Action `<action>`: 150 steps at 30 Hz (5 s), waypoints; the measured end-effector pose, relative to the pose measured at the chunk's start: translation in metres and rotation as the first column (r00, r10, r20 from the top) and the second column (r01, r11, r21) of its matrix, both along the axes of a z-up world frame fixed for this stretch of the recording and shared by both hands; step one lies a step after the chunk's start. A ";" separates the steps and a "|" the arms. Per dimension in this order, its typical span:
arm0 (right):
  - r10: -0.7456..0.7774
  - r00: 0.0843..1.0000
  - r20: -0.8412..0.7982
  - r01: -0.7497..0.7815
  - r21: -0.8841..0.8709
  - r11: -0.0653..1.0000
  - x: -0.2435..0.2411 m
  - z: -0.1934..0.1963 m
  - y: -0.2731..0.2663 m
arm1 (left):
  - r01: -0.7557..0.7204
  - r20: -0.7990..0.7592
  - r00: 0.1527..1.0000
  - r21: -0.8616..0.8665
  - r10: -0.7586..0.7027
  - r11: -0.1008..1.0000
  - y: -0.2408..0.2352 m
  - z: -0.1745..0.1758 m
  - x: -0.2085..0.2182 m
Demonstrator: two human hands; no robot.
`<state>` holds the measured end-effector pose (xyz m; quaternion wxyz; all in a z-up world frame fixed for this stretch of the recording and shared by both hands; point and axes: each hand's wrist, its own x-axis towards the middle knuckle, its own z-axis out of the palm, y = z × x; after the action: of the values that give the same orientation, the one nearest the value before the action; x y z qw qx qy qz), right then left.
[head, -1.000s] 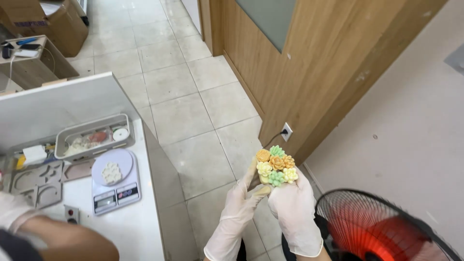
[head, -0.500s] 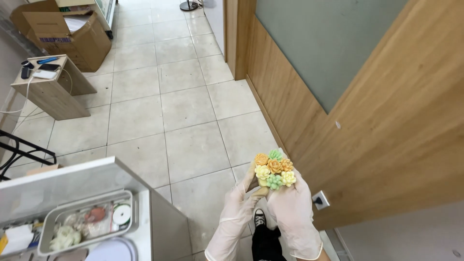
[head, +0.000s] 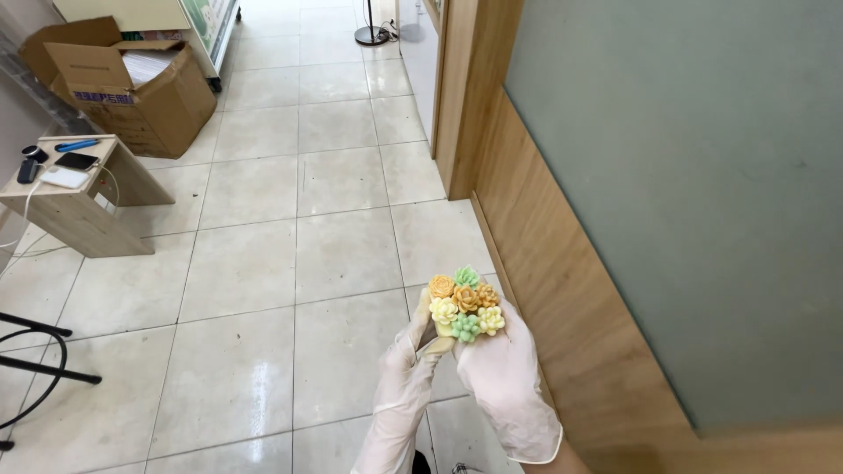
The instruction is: Pick up finished decorative candles from a storage shelf and place them on a glass display shelf.
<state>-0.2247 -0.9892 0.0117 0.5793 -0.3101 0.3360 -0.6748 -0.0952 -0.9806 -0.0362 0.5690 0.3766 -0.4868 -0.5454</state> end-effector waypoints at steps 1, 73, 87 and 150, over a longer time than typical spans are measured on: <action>0.004 0.995 -0.098 -0.007 -0.036 0.999 0.003 -0.003 -0.025 | -0.008 -0.048 0.999 -0.001 0.008 1.000 -0.024 -0.009 0.003; -0.402 0.840 0.364 0.487 -0.182 0.854 0.074 0.108 -1.845 | 0.329 0.344 0.926 -0.540 -0.154 0.775 -1.939 0.077 0.049; -0.253 0.885 0.391 0.450 -0.581 0.678 0.058 0.198 -2.067 | 0.423 0.264 0.900 -0.720 -0.347 0.550 -2.222 0.153 -0.033; -0.642 0.513 -0.570 0.555 -0.350 0.755 -0.115 0.483 -2.238 | 0.237 -0.002 0.940 -0.719 -0.343 0.653 -2.394 0.463 -0.165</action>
<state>-0.3400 -3.2274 0.4950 0.1323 -0.4268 0.5615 -0.6965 -0.2601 -3.3742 0.4264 0.6069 0.0073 -0.6722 -0.4240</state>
